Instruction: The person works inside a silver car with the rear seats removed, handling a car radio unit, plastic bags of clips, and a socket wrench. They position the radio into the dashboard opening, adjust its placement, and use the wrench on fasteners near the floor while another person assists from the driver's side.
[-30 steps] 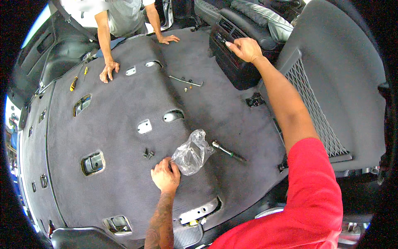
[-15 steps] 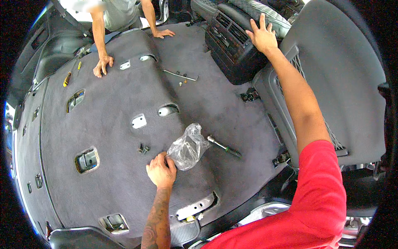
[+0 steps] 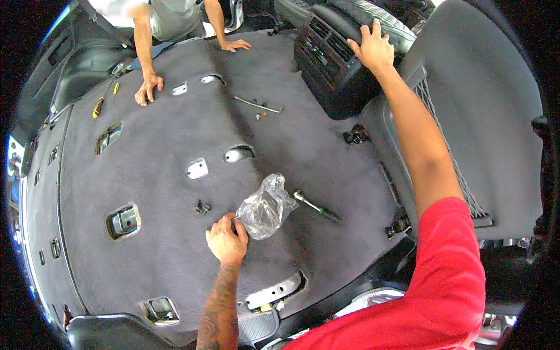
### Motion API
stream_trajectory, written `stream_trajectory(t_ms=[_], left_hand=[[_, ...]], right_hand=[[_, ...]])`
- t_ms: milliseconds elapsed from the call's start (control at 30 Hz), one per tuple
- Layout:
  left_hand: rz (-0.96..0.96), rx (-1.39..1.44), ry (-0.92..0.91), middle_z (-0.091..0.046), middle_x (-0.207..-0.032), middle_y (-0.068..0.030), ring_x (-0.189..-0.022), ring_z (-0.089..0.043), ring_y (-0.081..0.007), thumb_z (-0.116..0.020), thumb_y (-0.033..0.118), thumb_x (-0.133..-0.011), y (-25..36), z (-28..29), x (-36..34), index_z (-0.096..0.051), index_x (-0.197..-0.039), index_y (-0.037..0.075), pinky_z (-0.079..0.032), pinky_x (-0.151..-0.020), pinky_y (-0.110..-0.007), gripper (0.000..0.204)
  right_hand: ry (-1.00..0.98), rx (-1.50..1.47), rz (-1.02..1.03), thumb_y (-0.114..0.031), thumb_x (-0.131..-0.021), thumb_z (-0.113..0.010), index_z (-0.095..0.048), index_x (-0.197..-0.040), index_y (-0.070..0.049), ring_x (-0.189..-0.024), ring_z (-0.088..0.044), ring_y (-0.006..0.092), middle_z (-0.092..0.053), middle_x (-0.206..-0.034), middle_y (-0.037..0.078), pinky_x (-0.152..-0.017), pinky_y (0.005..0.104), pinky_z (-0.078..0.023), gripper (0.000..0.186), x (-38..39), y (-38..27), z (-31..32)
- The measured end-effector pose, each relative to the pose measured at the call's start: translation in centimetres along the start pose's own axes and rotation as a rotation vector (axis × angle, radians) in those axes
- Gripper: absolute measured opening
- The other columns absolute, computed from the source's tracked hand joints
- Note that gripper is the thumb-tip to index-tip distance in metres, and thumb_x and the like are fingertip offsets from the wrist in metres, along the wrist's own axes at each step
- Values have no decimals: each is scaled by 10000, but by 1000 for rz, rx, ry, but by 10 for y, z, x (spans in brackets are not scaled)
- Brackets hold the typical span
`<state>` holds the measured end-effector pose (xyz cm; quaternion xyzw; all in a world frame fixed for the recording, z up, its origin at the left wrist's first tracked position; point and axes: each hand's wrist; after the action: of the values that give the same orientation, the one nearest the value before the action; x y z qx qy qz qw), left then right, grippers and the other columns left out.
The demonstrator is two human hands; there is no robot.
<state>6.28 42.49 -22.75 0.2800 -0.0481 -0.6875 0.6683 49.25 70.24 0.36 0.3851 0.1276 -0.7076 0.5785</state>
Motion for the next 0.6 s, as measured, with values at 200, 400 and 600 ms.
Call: stream_trajectory(t_ms=[200,400,600], left_hand=[[-26,-15,31,-660,-768,-46,-734,-619,-259,-577,206,-836,2,0,1,-654,-919,118,-412,-693,-408,143],[-27,-10,38,-669,-778,-52,-740,-624,-264,-580,208,-833,2,0,-1,-656,-916,113,-415,-693,-414,147],[6,-48,-1,-674,-779,-56,-739,-628,-263,-577,202,-839,2,0,1,-656,-914,114,-418,-690,-407,140]], right_hand=[[-47,-77,51,-463,-860,-637,-506,-1214,-90,-1151,-506,562,-286,-1499,224,-843,577,-519,531,-1,10,-7],[40,-287,343,-336,-867,-655,-477,-1275,-71,-1217,-433,583,-163,-1557,221,-949,611,-448,518,0,35,-9],[-3,-6,-18,-454,-861,-646,-491,-1184,-73,-1067,-549,571,-352,-1406,220,-787,682,-483,523,-1,-11,-7]])
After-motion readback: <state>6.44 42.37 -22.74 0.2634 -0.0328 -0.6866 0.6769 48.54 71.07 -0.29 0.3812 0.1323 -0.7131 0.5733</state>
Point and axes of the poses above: each hand's wrist, its own x-axis away from the middle knuckle, its own z-axis out of the back of the hand, y = z × x
